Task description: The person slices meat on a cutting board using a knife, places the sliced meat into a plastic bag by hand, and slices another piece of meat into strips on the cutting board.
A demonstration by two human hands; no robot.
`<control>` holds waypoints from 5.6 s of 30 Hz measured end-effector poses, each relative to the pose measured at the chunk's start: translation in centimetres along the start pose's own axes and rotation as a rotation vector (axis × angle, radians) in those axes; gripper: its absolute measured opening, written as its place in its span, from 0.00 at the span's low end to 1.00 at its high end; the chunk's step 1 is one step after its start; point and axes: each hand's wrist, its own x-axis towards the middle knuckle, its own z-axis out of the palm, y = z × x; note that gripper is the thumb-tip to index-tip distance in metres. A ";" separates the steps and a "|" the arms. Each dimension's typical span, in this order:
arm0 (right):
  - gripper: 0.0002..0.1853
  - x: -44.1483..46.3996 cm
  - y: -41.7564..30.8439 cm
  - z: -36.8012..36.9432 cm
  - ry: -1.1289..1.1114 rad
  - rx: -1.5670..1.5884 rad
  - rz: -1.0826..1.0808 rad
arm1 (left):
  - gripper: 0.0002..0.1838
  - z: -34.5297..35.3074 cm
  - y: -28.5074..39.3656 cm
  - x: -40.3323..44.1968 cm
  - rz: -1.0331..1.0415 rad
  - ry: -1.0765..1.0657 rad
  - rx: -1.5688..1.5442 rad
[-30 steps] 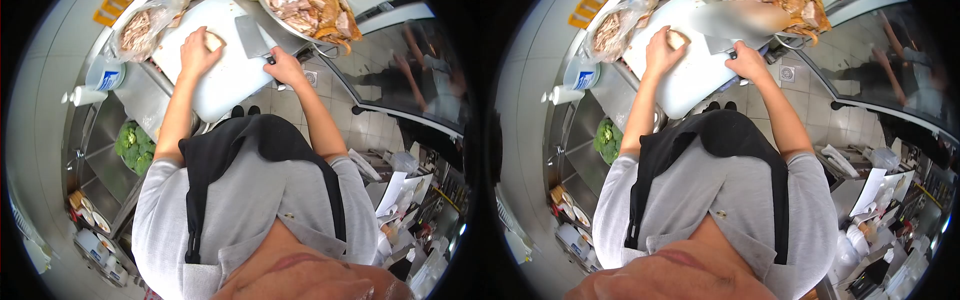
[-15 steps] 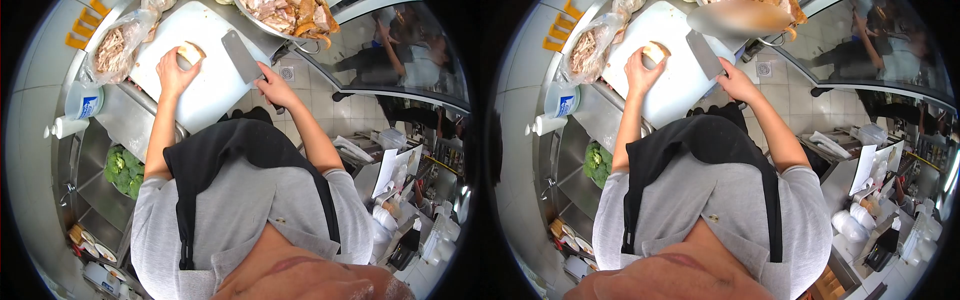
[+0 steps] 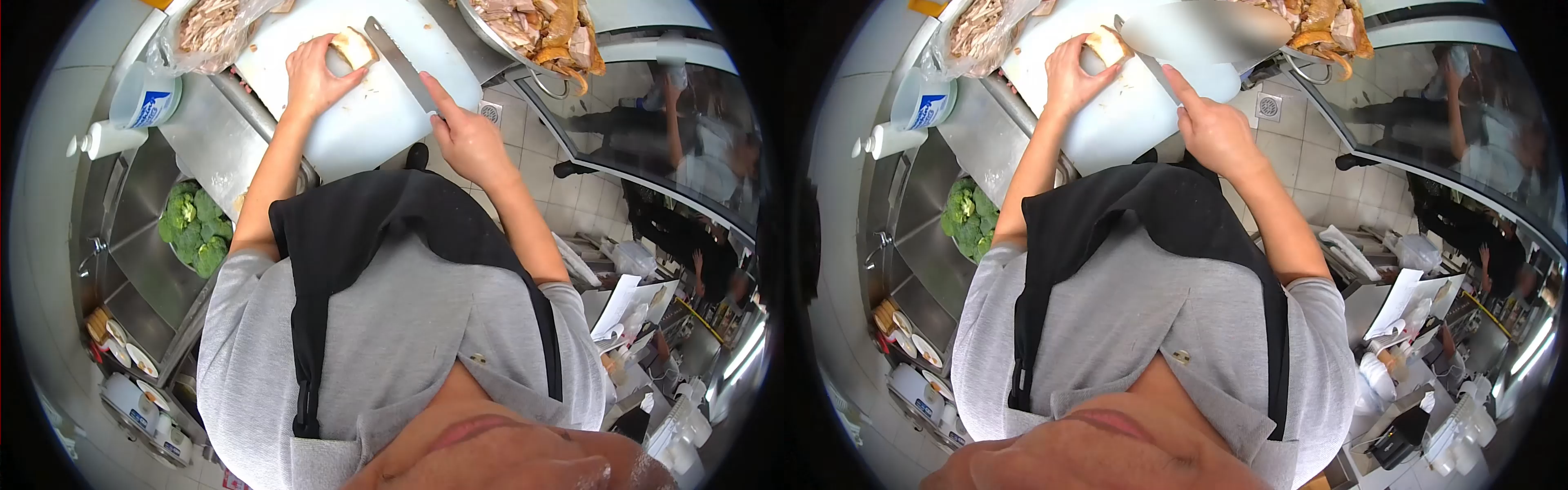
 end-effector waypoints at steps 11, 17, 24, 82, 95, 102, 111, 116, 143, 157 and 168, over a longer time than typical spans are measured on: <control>0.40 1.0 -1.1 1.8 -0.016 -0.159 -0.040 | 0.42 0.0 -0.1 0.2 0.020 0.029 -0.038; 0.42 0.9 -2.0 3.3 0.013 -0.322 -0.042 | 0.40 0.0 0.3 0.2 0.021 0.049 0.006; 0.42 4.8 -1.8 4.4 0.022 -0.269 -0.045 | 0.38 0.3 0.2 0.1 0.041 0.073 -0.013; 0.37 -3.8 4.0 -0.7 -0.105 0.195 0.303 | 0.44 -5.4 1.2 -0.3 -0.041 -0.007 -0.005; 0.38 -4.0 4.2 0.9 -0.063 0.177 0.337 | 0.25 1.0 4.9 11.9 0.393 -0.614 0.398; 0.39 -4.4 5.6 2.3 -0.007 0.254 0.292 | 0.26 -1.9 -4.0 15.7 0.200 0.008 0.485; 0.39 -4.1 5.0 1.9 -0.018 0.234 0.298 | 0.48 -7.6 0.8 3.1 -0.157 -0.532 0.021; 0.38 -3.6 2.7 0.4 -0.093 0.139 0.354 | 0.44 -4.4 1.6 0.2 -0.033 -0.219 -0.029; 0.38 -2.8 2.5 1.8 -0.041 -0.038 0.219 | 0.38 -1.6 -2.7 0.5 -0.300 -0.169 -0.656; 0.38 -2.4 -1.0 0.7 -0.024 -0.008 0.102 | 0.40 -0.6 0.8 -1.8 0.058 -0.025 -0.086; 0.38 -0.7 -2.7 0.3 -0.031 -0.098 -0.004 | 0.39 -0.9 1.1 -1.6 0.076 -0.021 -0.088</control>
